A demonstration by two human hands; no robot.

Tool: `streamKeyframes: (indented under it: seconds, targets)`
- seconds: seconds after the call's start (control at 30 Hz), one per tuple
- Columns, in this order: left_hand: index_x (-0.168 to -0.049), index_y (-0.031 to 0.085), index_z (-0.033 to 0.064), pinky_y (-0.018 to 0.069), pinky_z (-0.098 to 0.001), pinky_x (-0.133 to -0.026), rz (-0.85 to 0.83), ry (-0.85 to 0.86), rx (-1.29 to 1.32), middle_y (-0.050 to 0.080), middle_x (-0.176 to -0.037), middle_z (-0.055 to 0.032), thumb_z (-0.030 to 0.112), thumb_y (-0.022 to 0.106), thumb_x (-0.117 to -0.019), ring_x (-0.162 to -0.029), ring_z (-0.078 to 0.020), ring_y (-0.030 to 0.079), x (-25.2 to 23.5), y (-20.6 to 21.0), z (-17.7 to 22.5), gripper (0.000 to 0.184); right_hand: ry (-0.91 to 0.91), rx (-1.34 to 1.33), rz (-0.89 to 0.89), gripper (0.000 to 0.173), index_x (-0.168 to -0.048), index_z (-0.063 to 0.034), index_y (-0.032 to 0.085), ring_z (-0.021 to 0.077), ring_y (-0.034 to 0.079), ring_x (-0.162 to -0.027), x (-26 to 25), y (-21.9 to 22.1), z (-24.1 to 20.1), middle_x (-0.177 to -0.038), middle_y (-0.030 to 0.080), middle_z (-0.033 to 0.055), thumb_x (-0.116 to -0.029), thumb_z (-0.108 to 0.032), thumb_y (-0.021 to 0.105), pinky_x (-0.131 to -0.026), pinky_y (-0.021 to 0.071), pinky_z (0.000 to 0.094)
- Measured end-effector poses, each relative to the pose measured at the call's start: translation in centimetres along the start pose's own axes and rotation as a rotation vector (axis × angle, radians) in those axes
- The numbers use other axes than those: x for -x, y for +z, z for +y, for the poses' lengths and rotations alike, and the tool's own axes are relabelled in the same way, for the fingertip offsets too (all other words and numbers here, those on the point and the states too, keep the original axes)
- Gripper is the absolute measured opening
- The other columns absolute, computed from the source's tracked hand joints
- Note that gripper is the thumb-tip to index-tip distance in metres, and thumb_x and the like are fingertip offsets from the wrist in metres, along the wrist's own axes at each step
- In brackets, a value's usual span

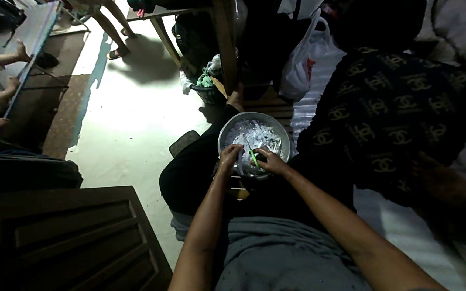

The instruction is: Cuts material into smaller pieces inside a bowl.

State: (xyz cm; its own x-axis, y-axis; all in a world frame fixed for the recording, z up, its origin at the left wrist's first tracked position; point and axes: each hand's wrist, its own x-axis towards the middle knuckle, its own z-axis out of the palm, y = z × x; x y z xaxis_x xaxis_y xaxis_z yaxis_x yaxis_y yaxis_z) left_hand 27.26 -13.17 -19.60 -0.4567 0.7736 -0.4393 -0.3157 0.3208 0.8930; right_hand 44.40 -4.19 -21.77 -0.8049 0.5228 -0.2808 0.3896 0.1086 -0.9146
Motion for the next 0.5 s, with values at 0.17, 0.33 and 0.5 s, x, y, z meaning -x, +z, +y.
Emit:
streamKeyframes:
  seconds: [0.17, 0.33, 0.5]
  targets:
    - [-0.104, 0.065, 0.0016, 0.0533, -0.0261, -0.070, -0.039, 0.006, -0.030, 0.066, -0.083, -0.0027, 0.013, 0.057, -0.1037, -0.072, -0.0083, 0.061, -0.08, -0.15, -0.13, 0.014, 0.011, 0.000, -0.013, 0.051, -0.137, 0.0020, 0.057, 0.0248, 0.068, -0.095, -0.08, 0.10, 0.11, -0.111, 0.069, 0.0204, -0.0981, -0.029, 0.068, -0.092, 0.0542, 0.0429]
    - [-0.102, 0.066, 0.0015, 0.0526, -0.0256, -0.069, -0.054, 0.011, -0.018, 0.065, -0.081, -0.0025, 0.012, 0.057, -0.1036, -0.070, -0.0082, 0.060, -0.06, -0.20, 0.07, 0.013, 0.015, -0.017, 0.000, 0.048, -0.135, 0.0027, 0.058, 0.0225, 0.067, -0.091, -0.29, 0.09, 0.06, -0.107, 0.069, 0.0189, -0.0978, -0.027, 0.068, -0.089, 0.0543, 0.0414]
    - [-0.105, 0.066, -0.0003, 0.0506, -0.0232, -0.065, -0.058, 0.006, -0.044, 0.066, -0.082, -0.0025, 0.012, 0.057, -0.1034, -0.067, -0.0064, 0.058, -0.27, -0.27, -0.35, 0.015, 0.038, 0.010, 0.003, 0.046, -0.136, 0.0027, 0.058, 0.0224, 0.067, -0.090, -0.02, 0.26, 0.38, -0.108, 0.069, 0.0192, -0.0983, -0.023, 0.067, -0.088, 0.0550, 0.0405]
